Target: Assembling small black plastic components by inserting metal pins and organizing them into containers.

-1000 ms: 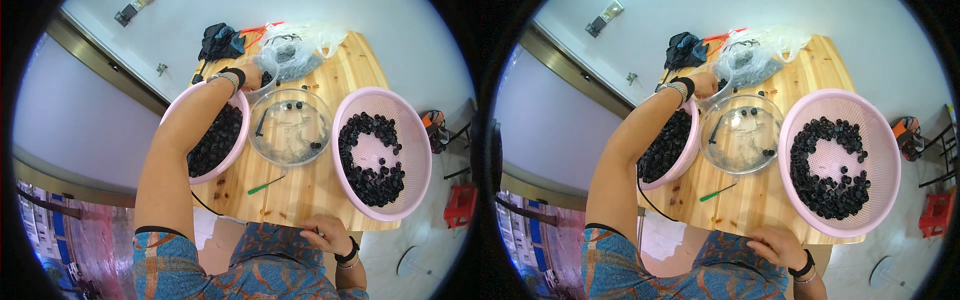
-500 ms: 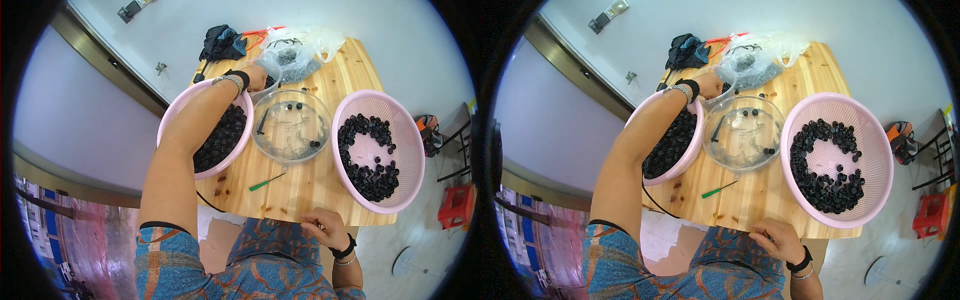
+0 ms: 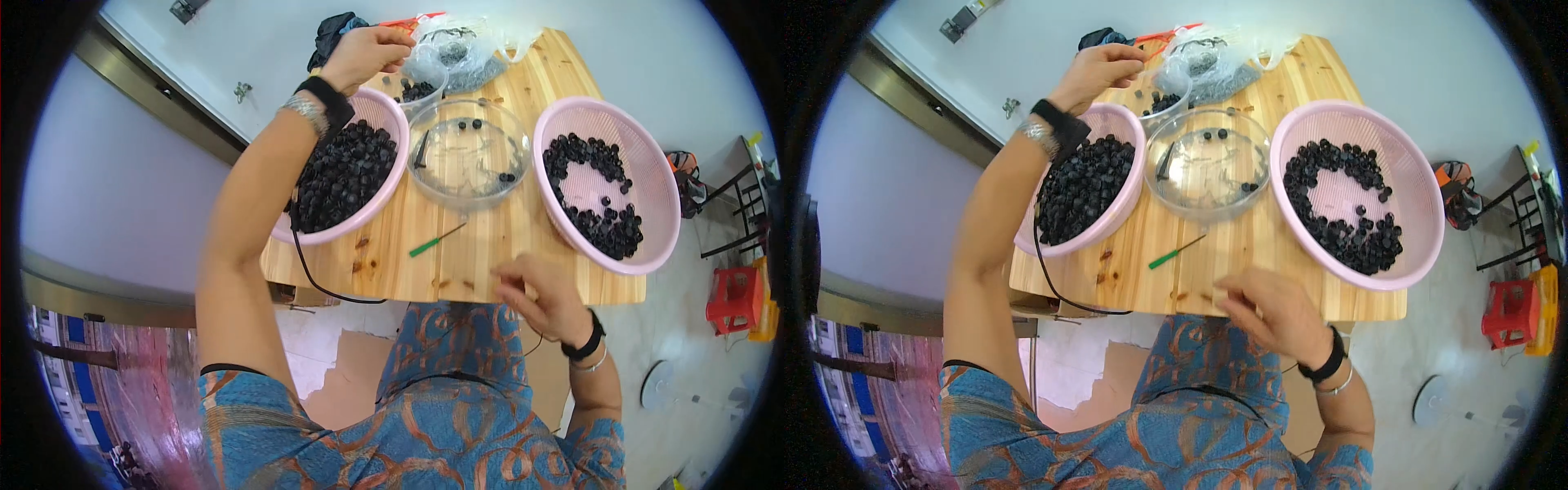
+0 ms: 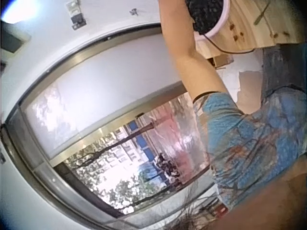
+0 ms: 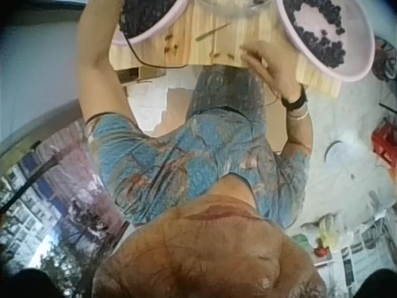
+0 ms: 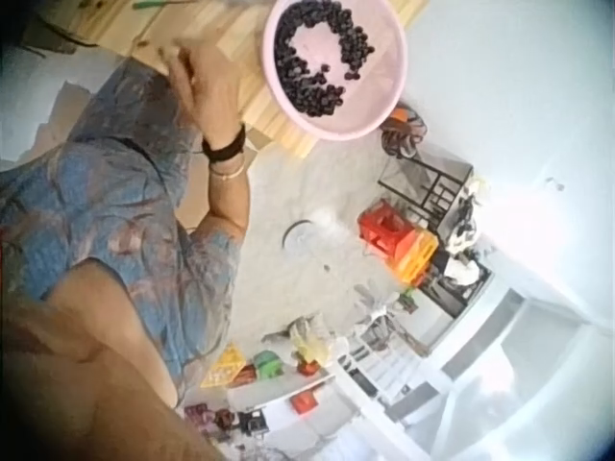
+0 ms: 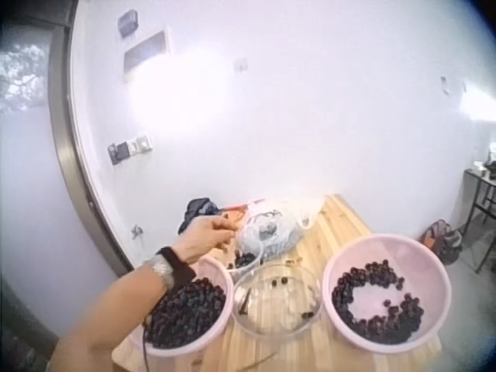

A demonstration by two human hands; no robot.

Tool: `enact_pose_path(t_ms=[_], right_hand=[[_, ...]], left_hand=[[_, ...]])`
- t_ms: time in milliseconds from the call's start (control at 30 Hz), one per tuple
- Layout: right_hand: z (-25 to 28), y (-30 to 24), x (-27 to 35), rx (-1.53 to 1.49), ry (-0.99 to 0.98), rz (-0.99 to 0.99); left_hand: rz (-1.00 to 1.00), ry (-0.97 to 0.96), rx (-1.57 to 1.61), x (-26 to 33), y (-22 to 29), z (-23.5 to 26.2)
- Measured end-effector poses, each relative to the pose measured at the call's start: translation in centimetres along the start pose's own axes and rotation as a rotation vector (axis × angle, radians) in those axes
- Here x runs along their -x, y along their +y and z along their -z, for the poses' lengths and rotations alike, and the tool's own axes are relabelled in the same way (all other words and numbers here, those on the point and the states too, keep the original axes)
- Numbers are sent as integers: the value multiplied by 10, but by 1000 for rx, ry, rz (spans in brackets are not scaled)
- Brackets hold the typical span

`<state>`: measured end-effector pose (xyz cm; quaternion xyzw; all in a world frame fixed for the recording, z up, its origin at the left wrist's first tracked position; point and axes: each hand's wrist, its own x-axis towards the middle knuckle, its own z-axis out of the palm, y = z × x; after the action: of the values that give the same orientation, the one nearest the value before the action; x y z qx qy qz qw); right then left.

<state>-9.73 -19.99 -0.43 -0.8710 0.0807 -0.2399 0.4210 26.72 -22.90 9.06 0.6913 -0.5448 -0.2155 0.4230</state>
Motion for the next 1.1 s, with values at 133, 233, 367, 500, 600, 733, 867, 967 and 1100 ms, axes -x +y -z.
enact_pose_path(t_ms=[133, 233, 367, 500, 600, 733, 867, 967, 1100], right_hand=[[-3, -20, -51, 190, 36, 76], [-2, -14, -91, 461, 9, 164], [-7, 5, -147, 716, -159, 70], [-28, 29, -195, 745, -298, 40], [-42, 50, -218, 914, -324, -10], [-59, 69, -225, 942, -263, -39], [-67, 74, -225, 935, -215, -20], [-70, 65, -228, 965, -330, -104], [-73, 70, -228, 963, -367, -161]], left_hand=[[34, 9, 322, 97, 31, 6], [91, -84, 566, 168, 50, -10], [305, -83, 781, 247, 36, -38], [333, -102, 872, 309, 11, -65], [354, -91, 1038, 339, -8, -88], [436, 36, 1344, 358, -19, -104], [440, 149, 1407, 368, -28, -107], [405, 169, 1442, 372, -31, -103], [343, 215, 1459, 366, -27, -101]])
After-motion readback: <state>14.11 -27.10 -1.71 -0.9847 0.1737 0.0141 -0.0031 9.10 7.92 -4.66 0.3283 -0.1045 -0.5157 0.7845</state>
